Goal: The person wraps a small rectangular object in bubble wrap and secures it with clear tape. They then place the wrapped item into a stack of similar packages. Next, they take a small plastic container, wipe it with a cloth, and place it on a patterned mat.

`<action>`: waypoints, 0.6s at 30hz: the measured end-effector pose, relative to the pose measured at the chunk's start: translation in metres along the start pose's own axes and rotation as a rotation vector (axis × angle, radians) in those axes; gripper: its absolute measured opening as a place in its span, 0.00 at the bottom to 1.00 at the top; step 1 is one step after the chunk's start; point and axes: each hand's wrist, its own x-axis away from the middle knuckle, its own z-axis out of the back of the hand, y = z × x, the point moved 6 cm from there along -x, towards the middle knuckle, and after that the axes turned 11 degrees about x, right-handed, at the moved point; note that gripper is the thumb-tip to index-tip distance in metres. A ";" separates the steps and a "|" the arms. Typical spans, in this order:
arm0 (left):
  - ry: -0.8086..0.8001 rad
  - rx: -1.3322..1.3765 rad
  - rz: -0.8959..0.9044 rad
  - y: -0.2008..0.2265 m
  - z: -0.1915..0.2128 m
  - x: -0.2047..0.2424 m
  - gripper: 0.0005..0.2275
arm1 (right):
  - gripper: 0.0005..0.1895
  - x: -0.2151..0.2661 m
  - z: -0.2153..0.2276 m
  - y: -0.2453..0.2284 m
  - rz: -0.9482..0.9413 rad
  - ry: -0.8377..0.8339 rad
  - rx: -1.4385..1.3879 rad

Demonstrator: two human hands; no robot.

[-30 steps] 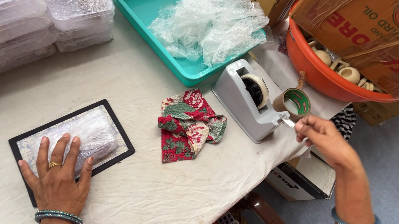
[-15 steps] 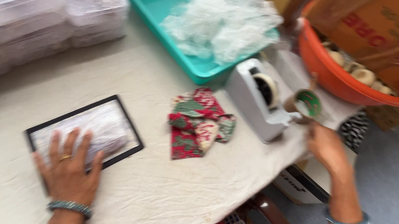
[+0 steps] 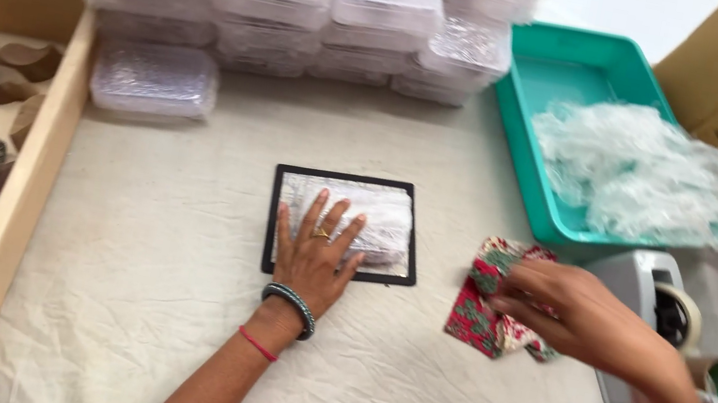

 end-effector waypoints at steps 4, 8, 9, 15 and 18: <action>0.027 0.009 -0.011 0.002 0.002 0.000 0.22 | 0.13 -0.081 -0.012 -0.019 0.111 -0.171 0.121; 0.019 0.031 0.001 0.004 0.004 -0.001 0.22 | 0.11 -0.138 -0.027 -0.026 0.212 -0.262 0.187; 0.012 0.038 0.002 0.004 0.003 -0.001 0.22 | 0.12 -0.150 -0.036 -0.022 0.154 -0.367 0.298; 0.017 0.045 -0.005 0.006 0.003 0.000 0.22 | 0.12 -0.198 -0.066 -0.008 0.238 -0.434 0.554; 0.008 0.057 -0.001 0.005 0.001 0.001 0.22 | 0.12 -0.212 -0.076 0.001 0.217 -0.480 0.585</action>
